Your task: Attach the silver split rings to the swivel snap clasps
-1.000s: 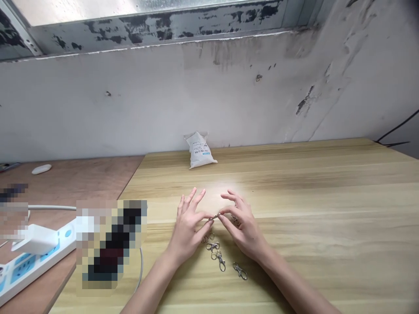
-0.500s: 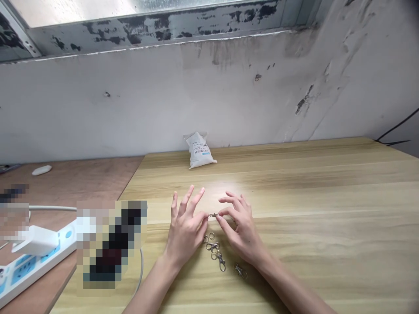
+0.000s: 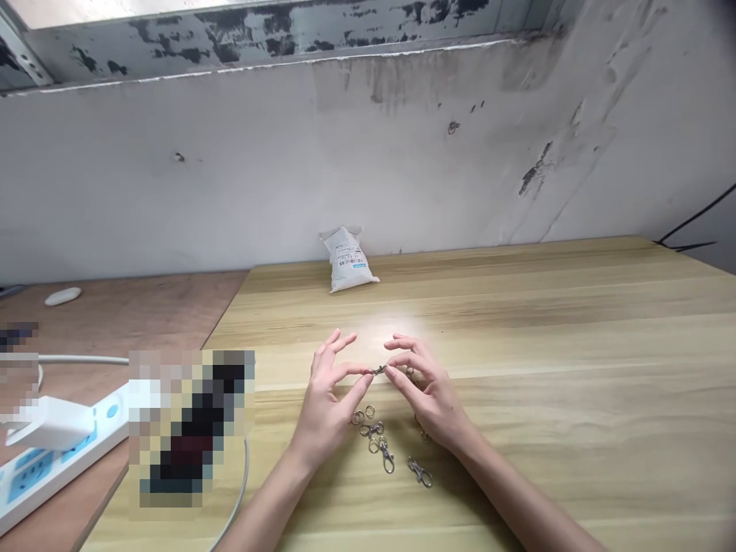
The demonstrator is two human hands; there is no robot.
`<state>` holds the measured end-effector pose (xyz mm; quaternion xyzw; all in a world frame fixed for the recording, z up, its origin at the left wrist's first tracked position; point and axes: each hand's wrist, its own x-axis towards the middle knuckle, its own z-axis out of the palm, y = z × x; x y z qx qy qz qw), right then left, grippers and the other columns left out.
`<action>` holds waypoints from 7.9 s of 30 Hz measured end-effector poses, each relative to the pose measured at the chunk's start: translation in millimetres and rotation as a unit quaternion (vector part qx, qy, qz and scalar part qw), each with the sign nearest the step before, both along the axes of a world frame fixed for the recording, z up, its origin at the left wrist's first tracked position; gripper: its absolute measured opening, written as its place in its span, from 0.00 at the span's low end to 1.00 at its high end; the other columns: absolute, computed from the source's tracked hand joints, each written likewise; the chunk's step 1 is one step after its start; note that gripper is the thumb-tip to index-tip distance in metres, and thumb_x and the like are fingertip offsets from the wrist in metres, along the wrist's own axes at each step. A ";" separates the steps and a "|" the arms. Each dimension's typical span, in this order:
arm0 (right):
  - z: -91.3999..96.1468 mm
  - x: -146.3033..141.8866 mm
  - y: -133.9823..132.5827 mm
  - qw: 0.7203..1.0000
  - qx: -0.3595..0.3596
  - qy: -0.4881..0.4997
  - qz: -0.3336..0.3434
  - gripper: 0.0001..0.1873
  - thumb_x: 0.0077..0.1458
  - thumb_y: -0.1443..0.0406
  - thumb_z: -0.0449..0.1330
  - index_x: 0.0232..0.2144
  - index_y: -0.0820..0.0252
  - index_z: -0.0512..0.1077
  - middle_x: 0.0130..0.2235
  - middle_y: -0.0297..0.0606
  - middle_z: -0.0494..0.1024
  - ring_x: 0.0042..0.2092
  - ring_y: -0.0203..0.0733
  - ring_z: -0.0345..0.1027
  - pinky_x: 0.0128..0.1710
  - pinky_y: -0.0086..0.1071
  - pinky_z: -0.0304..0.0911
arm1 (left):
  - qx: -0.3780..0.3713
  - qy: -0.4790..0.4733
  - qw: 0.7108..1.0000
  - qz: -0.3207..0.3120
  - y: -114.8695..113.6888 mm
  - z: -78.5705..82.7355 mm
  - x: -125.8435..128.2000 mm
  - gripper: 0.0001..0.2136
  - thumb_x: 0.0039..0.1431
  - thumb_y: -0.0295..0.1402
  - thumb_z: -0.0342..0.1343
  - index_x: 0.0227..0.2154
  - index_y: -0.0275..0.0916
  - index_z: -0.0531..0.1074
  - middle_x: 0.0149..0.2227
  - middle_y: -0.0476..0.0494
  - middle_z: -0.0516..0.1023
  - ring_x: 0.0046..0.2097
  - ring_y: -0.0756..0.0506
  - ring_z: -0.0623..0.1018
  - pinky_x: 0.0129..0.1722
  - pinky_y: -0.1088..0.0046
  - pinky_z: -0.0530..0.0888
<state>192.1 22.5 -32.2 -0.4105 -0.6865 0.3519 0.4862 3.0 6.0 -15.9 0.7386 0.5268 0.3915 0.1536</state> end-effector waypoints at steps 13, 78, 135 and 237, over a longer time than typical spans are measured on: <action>-6.9 -6.3 -6.5 0.981 0.077 -0.172 -0.048 0.05 0.62 0.65 0.55 0.33 0.54 0.69 0.50 0.40 0.72 0.63 0.51 0.55 0.64 0.60 0.37 | 0.217 0.301 0.929 -0.012 1.6 2.1 1.0 0.08 0.61 0.24 0.53 0.27 0.39 0.73 0.65 0.42 0.63 0.68 0.38 0.58 0.67 0.45 0.51; 27.8 36.9 -14.2 0.913 -0.066 -0.398 0.060 0.07 0.41 0.73 0.60 0.19 0.57 0.69 0.26 0.31 0.75 0.26 0.35 0.64 0.24 0.29 0.50 | 0.162 0.241 0.948 -0.133 8.3 -1.9 -12.6 0.08 0.59 0.26 0.58 0.25 0.42 0.76 0.52 0.44 0.77 0.60 0.39 0.69 0.52 0.56 0.71; 11.7 -18.9 -22.7 0.882 0.302 -0.311 -0.186 0.09 0.59 0.59 0.60 0.35 0.57 0.77 0.58 0.42 0.72 0.67 0.58 0.49 0.67 0.59 0.37 | 0.095 0.079 0.991 -0.050 -8.5 20.4 1.2 0.05 0.63 0.32 0.56 0.33 0.44 0.77 0.66 0.46 0.61 0.70 0.38 0.51 0.66 0.41 0.48; 34.3 32.1 -8.6 0.898 -0.090 -0.419 0.103 0.04 0.47 0.69 0.56 0.23 0.59 0.69 0.25 0.33 0.75 0.26 0.33 0.60 0.26 0.28 0.47 | -0.216 0.100 0.954 -0.181 10.0 17.7 -43.8 0.17 0.55 0.40 0.62 0.48 0.47 0.74 0.60 0.42 0.66 0.62 0.39 0.66 0.62 0.58 0.63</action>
